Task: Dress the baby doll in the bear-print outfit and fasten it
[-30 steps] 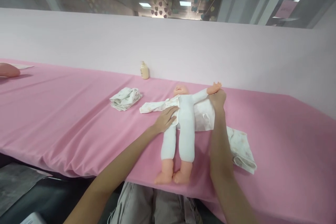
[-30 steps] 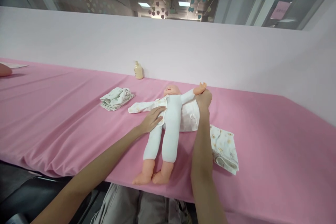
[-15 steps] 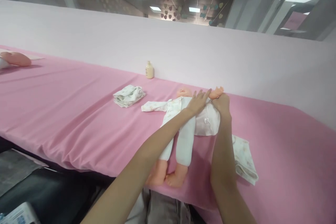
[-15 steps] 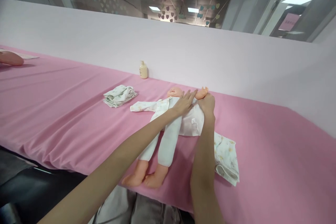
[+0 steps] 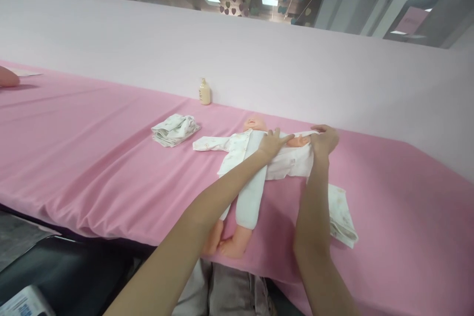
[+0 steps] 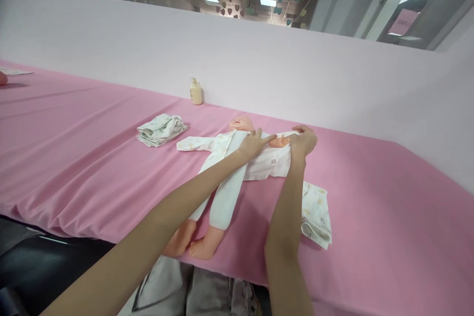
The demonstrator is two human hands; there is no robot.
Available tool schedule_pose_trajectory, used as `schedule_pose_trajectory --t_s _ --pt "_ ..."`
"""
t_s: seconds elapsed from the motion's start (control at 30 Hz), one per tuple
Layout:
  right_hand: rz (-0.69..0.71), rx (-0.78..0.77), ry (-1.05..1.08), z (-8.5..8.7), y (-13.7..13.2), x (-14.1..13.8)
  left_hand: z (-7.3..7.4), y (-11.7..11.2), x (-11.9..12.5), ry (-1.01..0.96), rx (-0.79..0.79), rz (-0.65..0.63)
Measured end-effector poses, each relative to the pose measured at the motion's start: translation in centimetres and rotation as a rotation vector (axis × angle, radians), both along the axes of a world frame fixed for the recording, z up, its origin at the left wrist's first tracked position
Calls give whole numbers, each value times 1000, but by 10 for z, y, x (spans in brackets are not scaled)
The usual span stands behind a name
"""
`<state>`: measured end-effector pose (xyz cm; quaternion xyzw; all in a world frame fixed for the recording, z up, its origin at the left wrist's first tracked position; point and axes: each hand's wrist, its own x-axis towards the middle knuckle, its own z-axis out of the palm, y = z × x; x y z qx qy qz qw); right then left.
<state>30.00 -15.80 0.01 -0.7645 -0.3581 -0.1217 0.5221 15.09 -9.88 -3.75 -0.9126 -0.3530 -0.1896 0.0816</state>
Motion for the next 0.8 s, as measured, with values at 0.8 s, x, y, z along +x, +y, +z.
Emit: schedule_pose_trajectory --t_s 0.8 --pt "240 -430 -176 -1 27 -48 -4 32 12 -163 -400 24"
